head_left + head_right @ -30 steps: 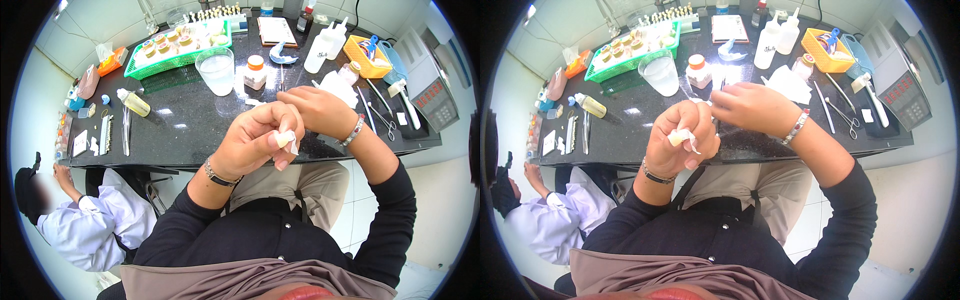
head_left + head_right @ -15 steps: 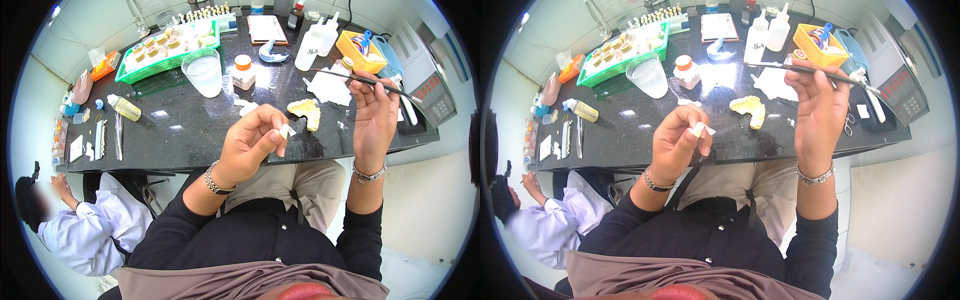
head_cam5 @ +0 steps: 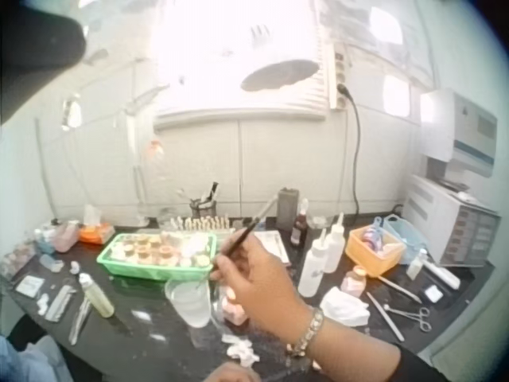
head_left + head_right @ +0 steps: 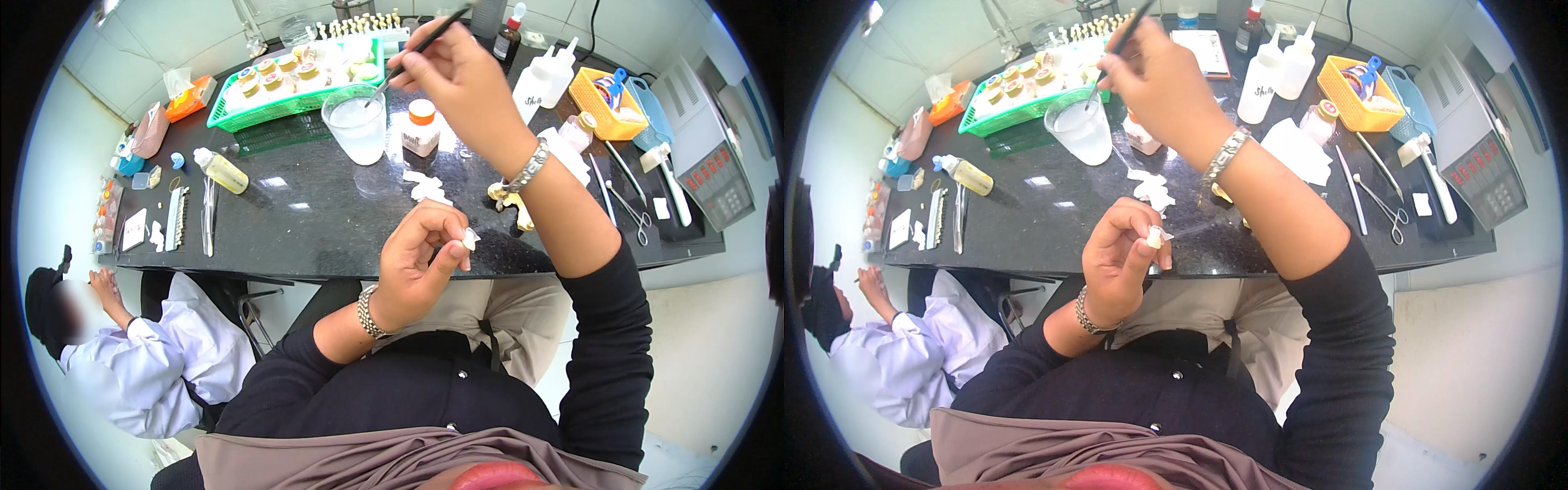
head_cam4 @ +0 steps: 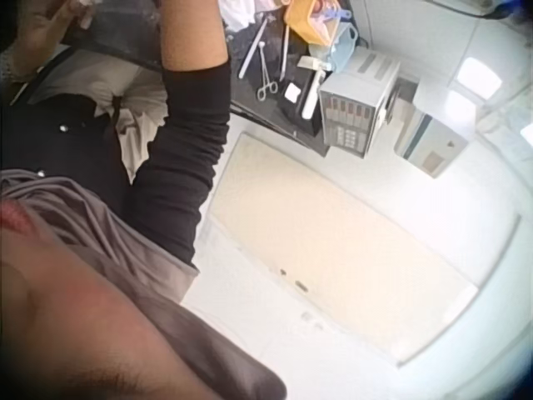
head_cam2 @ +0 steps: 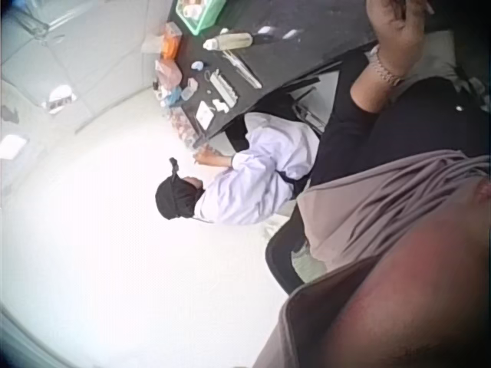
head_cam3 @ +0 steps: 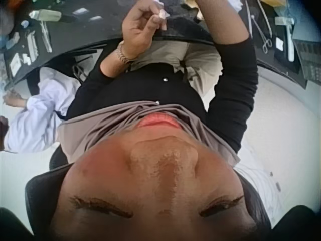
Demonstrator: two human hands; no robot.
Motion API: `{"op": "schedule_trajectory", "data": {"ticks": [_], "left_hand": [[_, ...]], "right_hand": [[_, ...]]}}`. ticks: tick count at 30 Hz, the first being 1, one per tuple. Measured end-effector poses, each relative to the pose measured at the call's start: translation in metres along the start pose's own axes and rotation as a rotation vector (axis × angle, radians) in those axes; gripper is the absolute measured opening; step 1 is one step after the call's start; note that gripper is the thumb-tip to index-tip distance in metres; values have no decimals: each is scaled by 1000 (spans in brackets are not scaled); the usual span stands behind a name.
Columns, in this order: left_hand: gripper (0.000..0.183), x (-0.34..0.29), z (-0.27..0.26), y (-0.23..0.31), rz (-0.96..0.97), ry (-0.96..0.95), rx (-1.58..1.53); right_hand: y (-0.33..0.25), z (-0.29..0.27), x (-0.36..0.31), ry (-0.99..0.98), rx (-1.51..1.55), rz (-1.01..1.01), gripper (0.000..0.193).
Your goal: The person uses a metal tool to scrape and shape a yellow dental cast held in their left hand. They then switch to a small brush to apply a white substance to a small, separate white object, repeatedly dipping the brush into a container on the table. The person works at a cluttered workbench with various dental tools and materials visible.
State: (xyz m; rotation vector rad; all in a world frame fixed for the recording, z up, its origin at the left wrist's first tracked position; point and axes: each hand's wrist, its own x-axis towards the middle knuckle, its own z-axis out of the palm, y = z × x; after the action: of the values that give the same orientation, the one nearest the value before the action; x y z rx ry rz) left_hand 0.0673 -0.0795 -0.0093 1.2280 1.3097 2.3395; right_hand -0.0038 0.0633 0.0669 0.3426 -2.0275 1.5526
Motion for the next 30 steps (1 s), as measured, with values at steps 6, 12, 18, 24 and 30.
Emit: {"op": "schedule_trajectory", "data": {"ticks": [6,12,18,24,30], "left_hand": [[9,-10,4,-11,-33,-53,57],[13,-14,6,-17,-4,-150,183],[12,-11,19,-23,-34,-212,235],[10,-5,40,-32,-120,-85,145],[10,2,55,-37,-161,-115,267]], "right_hand": [[-23,-47,-27,299,425,102,11],[-36,-132,-114,631,101,51,15],[-11,-153,-180,594,-100,154,12],[0,-150,-184,528,-168,185,14],[2,-152,-186,593,-153,194,15]]}}
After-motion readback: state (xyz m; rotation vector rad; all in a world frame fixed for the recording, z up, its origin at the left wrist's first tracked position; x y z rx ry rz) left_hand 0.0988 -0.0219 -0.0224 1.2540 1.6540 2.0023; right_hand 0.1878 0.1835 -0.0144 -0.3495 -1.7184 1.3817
